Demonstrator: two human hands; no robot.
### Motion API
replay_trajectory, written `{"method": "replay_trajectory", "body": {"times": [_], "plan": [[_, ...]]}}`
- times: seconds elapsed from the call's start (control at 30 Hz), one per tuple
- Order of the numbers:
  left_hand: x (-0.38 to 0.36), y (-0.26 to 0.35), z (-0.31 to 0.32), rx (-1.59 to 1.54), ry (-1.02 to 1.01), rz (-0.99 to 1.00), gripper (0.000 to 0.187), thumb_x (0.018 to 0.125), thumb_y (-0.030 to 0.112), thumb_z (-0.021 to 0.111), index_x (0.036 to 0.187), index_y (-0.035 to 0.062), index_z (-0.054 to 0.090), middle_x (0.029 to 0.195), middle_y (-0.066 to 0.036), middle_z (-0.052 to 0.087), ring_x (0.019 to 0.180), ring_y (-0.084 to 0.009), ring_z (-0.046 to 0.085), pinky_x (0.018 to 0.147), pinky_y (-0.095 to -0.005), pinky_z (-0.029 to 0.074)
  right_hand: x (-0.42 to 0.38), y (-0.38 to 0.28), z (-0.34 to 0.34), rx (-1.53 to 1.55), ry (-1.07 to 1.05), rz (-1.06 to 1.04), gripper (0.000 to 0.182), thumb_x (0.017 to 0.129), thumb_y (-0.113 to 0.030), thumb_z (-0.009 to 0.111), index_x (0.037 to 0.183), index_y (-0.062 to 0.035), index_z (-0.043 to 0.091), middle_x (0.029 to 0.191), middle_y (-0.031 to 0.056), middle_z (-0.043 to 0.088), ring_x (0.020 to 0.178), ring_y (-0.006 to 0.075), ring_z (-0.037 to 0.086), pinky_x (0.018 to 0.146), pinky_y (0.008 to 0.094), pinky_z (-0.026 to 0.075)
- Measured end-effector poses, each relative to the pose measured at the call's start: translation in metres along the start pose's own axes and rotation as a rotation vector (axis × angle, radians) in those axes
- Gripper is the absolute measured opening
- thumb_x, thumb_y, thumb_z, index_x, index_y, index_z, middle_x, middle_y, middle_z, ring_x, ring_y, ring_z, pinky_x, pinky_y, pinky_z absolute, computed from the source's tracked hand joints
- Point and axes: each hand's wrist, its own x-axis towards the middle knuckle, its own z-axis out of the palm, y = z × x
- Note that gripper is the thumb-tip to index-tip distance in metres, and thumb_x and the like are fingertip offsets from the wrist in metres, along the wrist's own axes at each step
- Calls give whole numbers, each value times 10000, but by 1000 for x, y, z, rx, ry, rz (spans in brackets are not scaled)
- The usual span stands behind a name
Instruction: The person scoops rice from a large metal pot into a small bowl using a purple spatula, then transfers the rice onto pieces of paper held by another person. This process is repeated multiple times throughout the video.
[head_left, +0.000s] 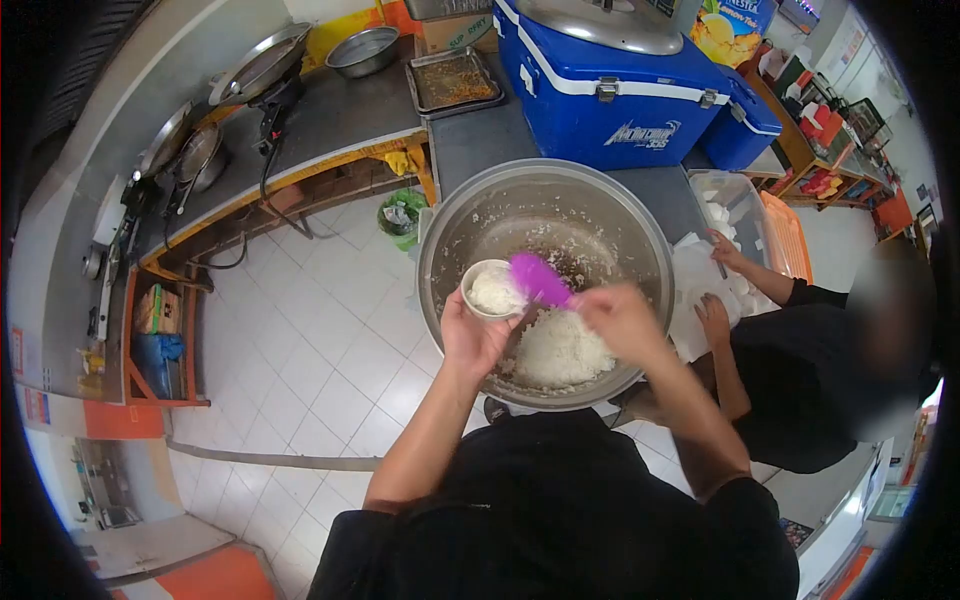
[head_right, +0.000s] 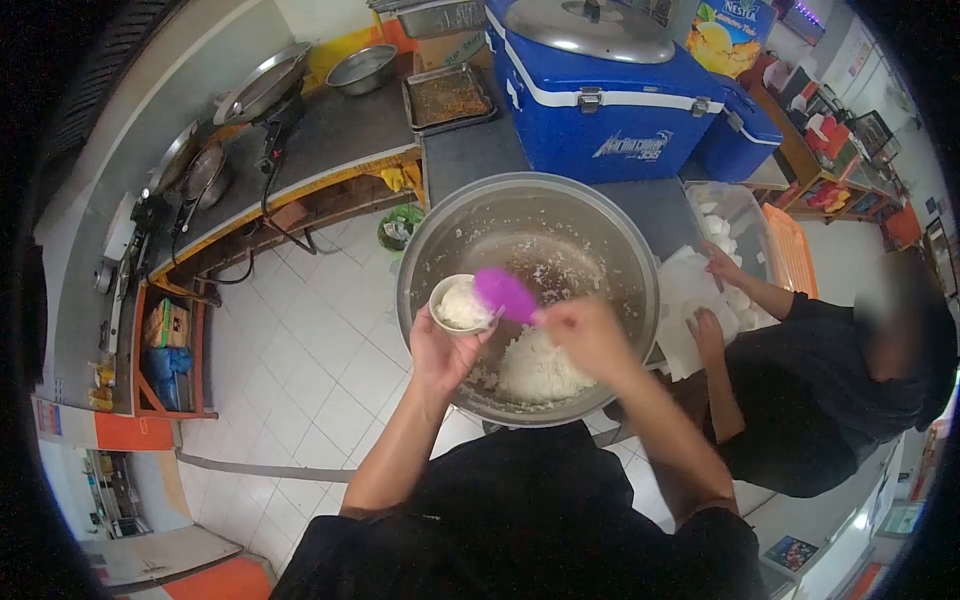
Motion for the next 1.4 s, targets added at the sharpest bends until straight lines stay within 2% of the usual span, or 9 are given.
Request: {"method": "replay_trajectory", "body": {"times": [0.1,0.23,0.43,0.77,0.97,1.07,1.17,1.3,1.4], "plan": [[1,-8,-2,228,26,94,340,1082,316,367,1319,116,508,1334,-93,599,1252,-269,585,1043,-492,494,-2,29,59,-328,158,-474,311,998,-254,615,831,-23,740,735,200,685,710,412,668,692,509,517],[-9,6,-9,351,88,73,358,1104,400,372,1301,142,524,1305,-55,613,1219,-233,599,1025,-458,505,1,3,6,-599,61,-163,314,976,-270,604,852,-17,744,812,167,727,775,403,715,713,515,570],[-29,30,-16,253,206,220,368,1117,394,364,1348,148,512,1308,-49,617,1176,-221,632,964,-420,555,3,66,20,-1049,-311,60,234,900,-125,574,973,-22,771,913,202,749,882,406,746,782,512,601],[-48,36,-19,315,229,255,363,1114,391,375,1354,149,500,1316,-47,595,1228,-216,597,967,-431,549,0,67,31,-910,-569,-75,211,839,-109,601,931,-30,774,873,251,726,845,413,730,764,519,577],[-45,25,-8,565,287,217,282,1109,325,395,1300,147,503,1217,-38,608,1093,-173,616,891,-385,550,26,125,52,-331,-668,-309,203,872,-158,654,997,-38,759,790,227,676,636,338,628,647,444,493],[-41,23,-23,828,264,192,261,1100,263,382,1297,137,499,1233,-56,604,1081,-187,612,884,-392,540,17,70,20,-313,-632,-198,211,859,-168,646,993,-37,743,812,246,650,758,381,688,718,459,526],[-40,17,-14,653,267,62,261,1101,277,390,1286,131,504,1228,-59,607,1086,-189,614,851,-395,549,-15,14,7,-191,-234,-201,256,843,-131,641,1064,-48,741,805,230,655,742,398,671,708,462,525],[-38,-9,6,265,175,-72,346,1113,386,346,1285,146,527,1236,-79,627,1041,-252,651,888,-437,552,-39,28,64,-255,227,-520,522,871,-88,633,1382,12,589,839,198,645,680,345,672,633,425,539],[-36,-21,-10,269,159,-79,283,1117,369,359,1281,188,501,1289,-41,592,1192,-255,603,966,-517,525,-67,11,88,-666,76,-270,645,862,-54,595,1476,82,450,930,210,645,719,369,685,653,443,573]]}}
